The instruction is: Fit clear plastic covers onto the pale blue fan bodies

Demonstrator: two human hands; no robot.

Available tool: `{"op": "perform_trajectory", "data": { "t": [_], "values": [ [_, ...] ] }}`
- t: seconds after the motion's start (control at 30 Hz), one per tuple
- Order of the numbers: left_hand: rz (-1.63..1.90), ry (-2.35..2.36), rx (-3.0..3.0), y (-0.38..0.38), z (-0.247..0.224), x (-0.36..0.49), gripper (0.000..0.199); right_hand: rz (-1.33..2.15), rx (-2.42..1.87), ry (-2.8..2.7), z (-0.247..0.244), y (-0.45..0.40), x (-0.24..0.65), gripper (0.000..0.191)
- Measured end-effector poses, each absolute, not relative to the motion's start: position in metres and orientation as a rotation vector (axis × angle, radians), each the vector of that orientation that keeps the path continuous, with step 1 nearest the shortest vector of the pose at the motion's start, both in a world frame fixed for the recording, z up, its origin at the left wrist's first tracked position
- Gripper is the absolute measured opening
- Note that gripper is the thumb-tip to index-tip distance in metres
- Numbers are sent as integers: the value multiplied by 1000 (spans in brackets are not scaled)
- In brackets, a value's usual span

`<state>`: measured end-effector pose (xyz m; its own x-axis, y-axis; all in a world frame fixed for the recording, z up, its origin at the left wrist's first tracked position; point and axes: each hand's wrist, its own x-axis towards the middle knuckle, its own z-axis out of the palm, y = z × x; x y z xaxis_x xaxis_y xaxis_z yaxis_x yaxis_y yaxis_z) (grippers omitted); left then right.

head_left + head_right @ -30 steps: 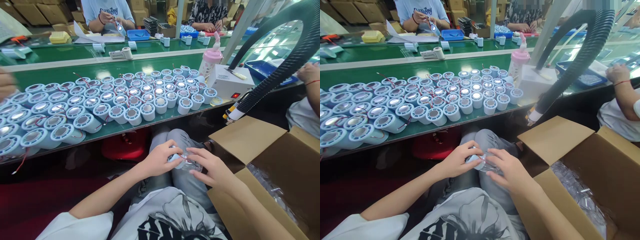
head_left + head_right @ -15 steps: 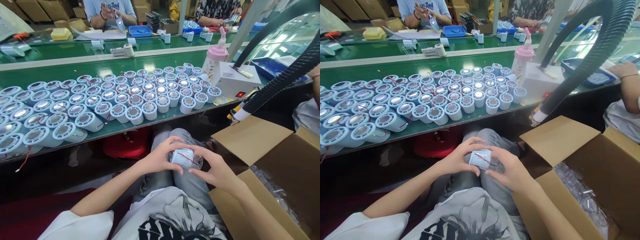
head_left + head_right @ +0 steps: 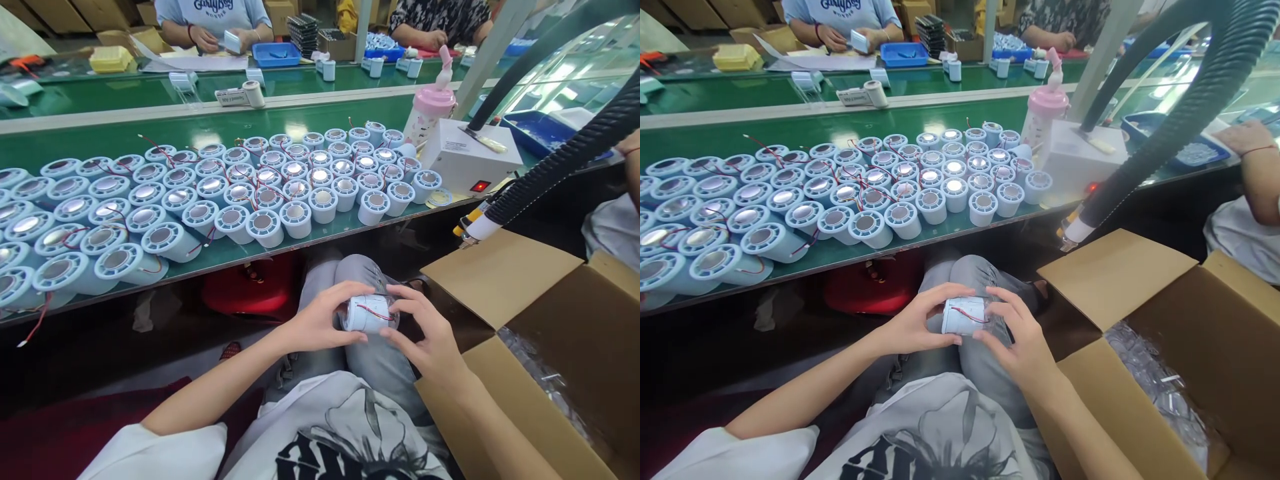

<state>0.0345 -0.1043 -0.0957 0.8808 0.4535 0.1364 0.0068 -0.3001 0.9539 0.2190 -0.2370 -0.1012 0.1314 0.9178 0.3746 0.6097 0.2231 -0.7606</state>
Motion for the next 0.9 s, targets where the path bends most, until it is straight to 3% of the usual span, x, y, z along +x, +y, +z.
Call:
{"op": "perform_trajectory", "data": {
  "t": [0.1, 0.37, 0.43, 0.47, 0.53, 0.6, 0.73, 0.9],
  "values": [
    [473, 350, 1892, -102, -99, 35, 66, 373, -1523, -1561, -105, -240, 218, 2],
    [353, 317, 2014, -106, -110, 42, 61, 882, -1467, -1245, -100, -233, 220, 25],
    [350, 339, 1966, -108, -111, 42, 64, 944, -1413, -1210, -99, -233, 222, 21],
    [356, 358, 1920, -109, -112, 42, 66, 927, -1429, -1228, -100, -234, 223, 24],
    [370, 385, 1807, -112, -110, 40, 67, 887, -1502, -1312, -103, -237, 223, 55],
    [372, 366, 1727, -113, -107, 38, 71, 974, -1526, -1369, -107, -240, 223, 71],
    [334, 221, 1792, -111, -98, 34, 88, 1163, -1416, -1263, -107, -243, 221, 58],
    [284, 99, 1810, -104, -94, 30, 79, 1034, -1419, -1426, -99, -244, 223, 56]
  ]
}}
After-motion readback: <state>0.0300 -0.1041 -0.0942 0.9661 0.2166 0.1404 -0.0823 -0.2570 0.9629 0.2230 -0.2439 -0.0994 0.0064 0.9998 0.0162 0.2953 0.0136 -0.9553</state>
